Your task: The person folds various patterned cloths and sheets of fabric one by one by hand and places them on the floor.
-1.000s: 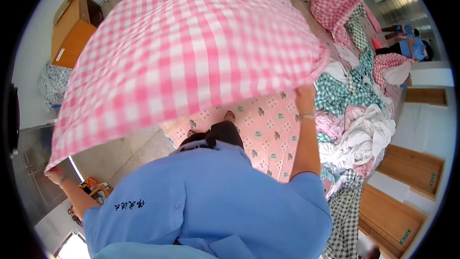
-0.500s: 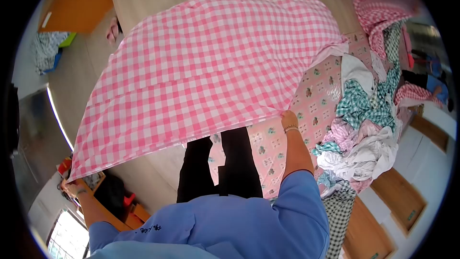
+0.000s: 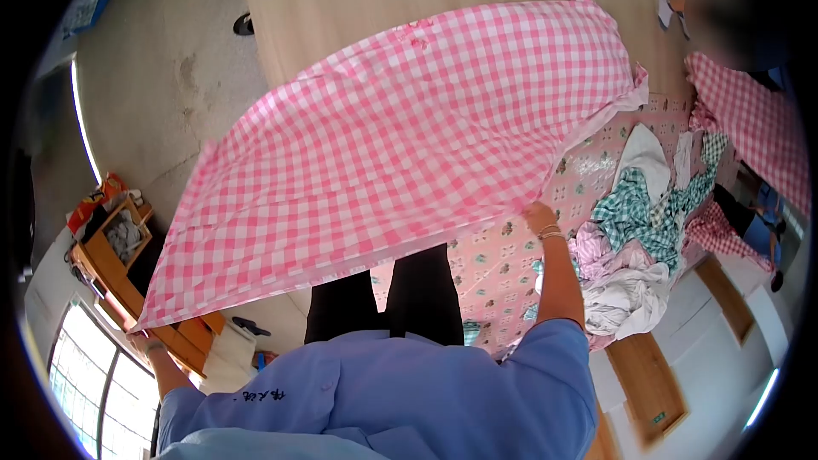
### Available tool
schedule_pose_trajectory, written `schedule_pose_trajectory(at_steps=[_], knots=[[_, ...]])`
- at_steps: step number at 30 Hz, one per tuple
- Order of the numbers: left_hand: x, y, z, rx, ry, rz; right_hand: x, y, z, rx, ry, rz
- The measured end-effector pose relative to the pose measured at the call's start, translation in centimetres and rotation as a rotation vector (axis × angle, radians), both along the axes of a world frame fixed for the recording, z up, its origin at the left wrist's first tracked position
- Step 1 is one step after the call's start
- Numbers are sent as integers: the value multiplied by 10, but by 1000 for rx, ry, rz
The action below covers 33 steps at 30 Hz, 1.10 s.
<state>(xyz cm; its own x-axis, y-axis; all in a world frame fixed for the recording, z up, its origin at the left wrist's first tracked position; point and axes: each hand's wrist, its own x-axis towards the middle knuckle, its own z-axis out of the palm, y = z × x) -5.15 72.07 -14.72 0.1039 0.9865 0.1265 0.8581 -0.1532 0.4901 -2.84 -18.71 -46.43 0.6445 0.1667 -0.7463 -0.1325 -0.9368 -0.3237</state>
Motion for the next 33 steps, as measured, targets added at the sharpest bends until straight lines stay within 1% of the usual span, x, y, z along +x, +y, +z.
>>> schedule_pose_trajectory(at_steps=[1, 2, 3, 4, 5, 6, 7, 8, 9, 10, 11, 12, 13, 14, 16, 17, 20, 21, 22, 23, 25, 26, 27, 28, 29, 30, 31, 32, 33], knots=[[-9, 5, 8, -26, -80, 122, 12, 0, 11, 4, 12, 14], [-4, -7, 19, -48, -165, 247, 42, 11, 39, 41, -126, -90], [-24, -1, 30, -2, -135, 235, 63, 21, 58, 83, -270, -188], [-32, -7, 47, -59, -129, 291, 64, 23, 68, 29, -278, -90], [-63, 4, 63, -90, -96, 249, 52, 21, 86, -24, -289, 6], [-102, 14, 76, -125, -63, 203, 18, 6, 94, -68, -98, 260], [-133, 15, 79, -214, -172, 126, -38, -26, 84, -118, 89, 513], [-170, 28, 87, -453, -252, 89, -122, -71, 49, -356, 458, 529], [-180, 15, 96, -556, -303, 106, -112, -50, 99, -335, 587, 639], [-162, -27, 103, -656, -355, 120, -191, -96, 81, -419, 618, 429], [-136, -67, 109, -567, -412, 220, -171, -65, 136, -473, 762, 550], [-188, -35, 114, -711, -489, 68, -206, -73, 153, -391, 719, 526], [-191, -39, 119, -644, -550, 60, -224, -72, 178, -341, 754, 459], [-175, -45, 124, -579, -609, 49, -226, -65, 200, -306, 795, 375], [-154, -34, 141, -568, -613, -59, -222, -66, 231, -244, 811, 234], [-141, -21, 141, -554, -649, -129, -210, -71, 242, -210, 797, 190], [-82, -14, 165, -527, -744, -296, -139, -130, 255, -49, 602, 248], [-63, -13, 179, -518, -736, -421, -97, -157, 258, 41, 444, 388], [-47, -9, 192, -512, -722, -547, -40, -180, 262, 106, 219, 613], [-44, 23, 203, -406, -553, -620, 25, -195, 267, 95, -17, 801], [-7, 38, 225, -208, -317, -632, 174, -207, 278, -197, -119, 1081], [26, 16, 245, -119, -242, -566, 242, -192, 286, -229, -133, 752], [49, 41, 257, -120, -245, -569, 304, -157, 297, -133, -97, 75], [70, 86, 266, 5, -116, -681, 356, -109, 309, 13, -144, -444], [91, 127, 270, 127, 18, -792, 393, -64, 313, 103, -217, -596], [106, 135, 264, 186, 86, -853, 414, 3, 326, 139, -408, -293], [121, 142, 258, 248, 149, -912, 441, 24, 296, 155, -585, -232], [140, 136, 245, 391, 256, -890, 480, 19, 253, 125, -644, -108], [152, 134, 233, 530, 367, -865, 487, 55, 245, -136, -727, -38]])
